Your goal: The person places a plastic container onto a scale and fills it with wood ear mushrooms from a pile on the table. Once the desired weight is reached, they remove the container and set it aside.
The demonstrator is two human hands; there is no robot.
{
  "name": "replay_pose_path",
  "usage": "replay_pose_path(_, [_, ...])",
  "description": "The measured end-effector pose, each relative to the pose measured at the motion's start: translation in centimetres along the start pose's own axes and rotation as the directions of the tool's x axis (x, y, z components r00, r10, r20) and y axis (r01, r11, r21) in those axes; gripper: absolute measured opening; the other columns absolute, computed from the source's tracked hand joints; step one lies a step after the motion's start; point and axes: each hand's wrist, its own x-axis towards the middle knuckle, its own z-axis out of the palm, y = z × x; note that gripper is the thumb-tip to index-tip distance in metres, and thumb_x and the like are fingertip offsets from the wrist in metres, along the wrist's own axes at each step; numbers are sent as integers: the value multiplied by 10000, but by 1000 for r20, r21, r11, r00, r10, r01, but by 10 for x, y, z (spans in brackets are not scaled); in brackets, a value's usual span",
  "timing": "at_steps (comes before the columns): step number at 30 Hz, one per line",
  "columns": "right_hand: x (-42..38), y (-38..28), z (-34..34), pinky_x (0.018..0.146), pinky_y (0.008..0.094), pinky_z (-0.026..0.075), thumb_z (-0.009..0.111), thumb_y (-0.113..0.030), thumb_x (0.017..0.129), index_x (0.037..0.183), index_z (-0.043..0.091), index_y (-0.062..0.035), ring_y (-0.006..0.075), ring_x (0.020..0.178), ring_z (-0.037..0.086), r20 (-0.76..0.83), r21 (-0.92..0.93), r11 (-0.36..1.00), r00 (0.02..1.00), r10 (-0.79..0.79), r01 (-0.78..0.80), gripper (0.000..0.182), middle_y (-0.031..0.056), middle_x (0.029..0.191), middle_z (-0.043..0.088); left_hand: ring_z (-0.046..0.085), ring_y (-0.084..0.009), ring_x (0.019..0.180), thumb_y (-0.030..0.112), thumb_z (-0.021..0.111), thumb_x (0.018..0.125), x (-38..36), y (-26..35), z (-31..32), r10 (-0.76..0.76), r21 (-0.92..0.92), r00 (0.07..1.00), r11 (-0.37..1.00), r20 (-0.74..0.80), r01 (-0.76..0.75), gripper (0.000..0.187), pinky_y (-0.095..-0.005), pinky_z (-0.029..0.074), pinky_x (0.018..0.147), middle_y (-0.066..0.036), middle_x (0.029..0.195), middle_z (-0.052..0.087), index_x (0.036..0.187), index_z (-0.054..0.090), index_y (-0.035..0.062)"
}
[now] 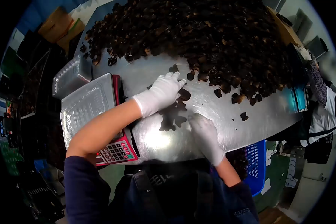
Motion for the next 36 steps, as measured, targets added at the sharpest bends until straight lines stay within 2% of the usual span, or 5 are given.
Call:
replay_pose_path(7, [-82,48,-61,647,396,493,625,-92,682,672,612,-110,252,732,615,158,-500,860,966,205,-101,25,69,767,612,580,-369,1030,183,709,799,33,-16,44,10,-27,993,1000,119,-7,328,-447,520,856,-184,1096,581,1090,642,48])
replay_pose_path(16, [-55,97,-79,767,406,511,739,-131,782,1024,680,-66,326,846,636,-405,-85,756,716,569,-649,258,141,933,635,636,-322,902,214,692,777,-18,30,14,275,-59,896,961,348,-272,224,-423,536,734,-185,995,604,916,663,42])
replay_pose_path(24, [-25,53,-28,900,424,489,725,-180,791,1239,596,-28,336,1062,609,-198,96,954,934,298,-284,490,174,1145,618,601,-325,979,201,719,773,6,27,-2,280,-113,930,959,239,-259,413,-413,522,762,-192,1085,578,1119,613,2])
replay_pose_path(28, [-43,17,17,1157,537,197,588,-317,891,1471,323,31,374,1413,317,-43,-122,905,913,405,-407,727,246,1508,337,488,-364,1198,220,721,794,13,25,5,270,-50,892,961,364,-271,603,-437,461,944,-216,1286,508,1304,514,-26])
replay_pose_path(36, [-236,108,-63,1035,549,360,569,-377,950,1373,474,13,405,1316,429,-517,-540,-131,205,831,-832,583,232,1437,448,423,-423,1321,298,707,825,-3,-26,-1,193,-6,932,980,308,-201,644,-484,394,1062,-249,1445,408,1355,481,10])
